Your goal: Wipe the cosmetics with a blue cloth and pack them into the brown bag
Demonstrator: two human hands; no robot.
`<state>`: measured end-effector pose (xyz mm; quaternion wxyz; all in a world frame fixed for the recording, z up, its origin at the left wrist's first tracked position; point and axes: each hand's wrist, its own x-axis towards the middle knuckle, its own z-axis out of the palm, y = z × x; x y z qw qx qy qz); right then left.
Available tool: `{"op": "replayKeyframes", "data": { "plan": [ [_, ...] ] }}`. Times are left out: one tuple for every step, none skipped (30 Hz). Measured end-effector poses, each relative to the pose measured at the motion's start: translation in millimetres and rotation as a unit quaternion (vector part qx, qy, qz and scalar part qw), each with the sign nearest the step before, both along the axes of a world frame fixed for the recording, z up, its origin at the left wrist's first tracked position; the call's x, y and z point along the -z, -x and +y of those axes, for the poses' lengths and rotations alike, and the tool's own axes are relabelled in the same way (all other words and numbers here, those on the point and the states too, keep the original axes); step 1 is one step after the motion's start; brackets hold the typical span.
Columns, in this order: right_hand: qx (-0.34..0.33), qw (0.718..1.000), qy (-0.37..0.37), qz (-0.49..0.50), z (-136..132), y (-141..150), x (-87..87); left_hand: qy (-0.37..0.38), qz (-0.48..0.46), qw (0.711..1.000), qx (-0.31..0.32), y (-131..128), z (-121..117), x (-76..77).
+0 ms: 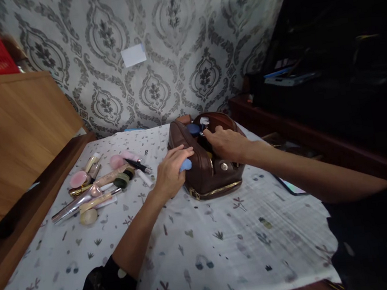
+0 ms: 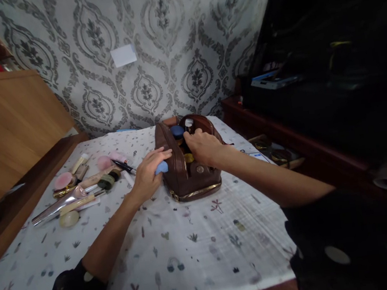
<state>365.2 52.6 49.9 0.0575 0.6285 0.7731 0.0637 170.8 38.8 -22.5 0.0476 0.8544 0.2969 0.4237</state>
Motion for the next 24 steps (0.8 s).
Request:
{"op": "replayKeyframes", "data": {
  "plan": [
    [0.002,1.000,0.007,0.003,0.4,0.7,0.4,0.002,0.000,1.000,0.000,0.0,0.0,0.0],
    [0.001,1.000,0.010,0.006,0.6,1.3,1.1,0.004,0.001,1.000,0.000,0.0,0.1,-0.2],
    [-0.001,1.000,0.010,0.011,0.6,1.9,1.8,0.005,0.002,1.000,-0.001,0.1,0.1,-0.3],
    [-0.003,1.000,0.009,0.015,0.6,2.4,2.7,0.005,0.003,1.000,-0.001,0.2,0.1,-0.4],
    [-0.006,1.000,0.010,0.019,0.6,2.7,3.7,0.005,0.004,1.000,0.000,0.3,0.2,-0.5],
    [-0.006,1.000,0.016,0.023,0.8,2.8,4.9,0.006,0.005,1.000,0.000,0.5,0.2,-0.7],
    [-0.005,0.999,0.025,0.027,1.3,2.6,6.1,0.007,0.006,1.000,0.000,0.6,0.2,-0.7],
    [-0.005,0.999,0.034,0.031,2.0,2.2,7.4,0.009,0.007,1.000,0.000,0.7,0.2,-0.8],
    [-0.006,0.999,0.041,0.036,2.9,1.5,8.8,0.011,0.007,1.000,-0.001,0.7,0.2,-0.9],
    [-0.008,0.998,0.045,0.040,4.0,0.5,10.3,0.013,0.007,1.000,-0.002,0.7,0.1,-0.9],
    [-0.012,0.998,0.047,0.043,5.2,-0.6,11.7,0.015,0.007,1.000,-0.003,0.7,0.1,-0.9],
    [-0.016,0.998,0.048,0.045,6.4,-1.7,13.2,0.016,0.008,1.000,-0.003,0.7,0.1,-1.0],
    [-0.017,0.997,0.050,0.048,7.5,-2.8,14.5,0.017,0.009,1.000,-0.003,0.7,0.1,-1.0],
    [-0.016,0.997,0.053,0.050,8.4,-3.7,15.6,0.018,0.011,1.000,-0.004,0.6,0.0,-1.1],
    [-0.012,0.997,0.055,0.054,9.1,-4.4,16.5,0.019,0.011,1.000,-0.005,0.6,0.0,-1.1],
    [-0.007,0.997,0.058,0.059,9.7,-4.9,17.2,0.020,0.011,1.000,-0.006,0.6,-0.1,-1.2],
    [-0.001,0.996,0.059,0.065,10.0,-5.1,17.8,0.020,0.011,1.000,-0.006,0.6,-0.2,-1.2],
    [0.004,0.996,0.057,0.070,10.3,-5.2,18.3,0.020,0.011,1.000,-0.005,0.7,-0.3,-1.2],
    [0.007,0.996,0.056,0.075,10.7,-5.1,18.8,0.019,0.011,1.000,-0.005,0.7,-0.4,-1.1],
    [0.010,0.995,0.055,0.079,11.1,-5.1,19.5,0.018,0.010,1.000,-0.004,0.7,-0.4,-1.0],
    [0.015,0.995,0.056,0.082,11.7,-5.1,20.3,0.018,0.009,1.000,-0.004,0.6,-0.4,-0.8],
    [0.020,0.994,0.057,0.086,12.5,-5.3,21.3,0.018,0.008,1.000,-0.003,0.6,-0.3,-0.5],
    [0.026,0.994,0.059,0.090,13.4,-5.6,22.5,0.018,0.007,1.000,-0.003,0.6,-0.2,-0.3],
    [0.031,0.993,0.063,0.094,14.3,-6.0,23.6,0.018,0.007,1.000,-0.003,0.7,0.0,0.0]
  ]
}}
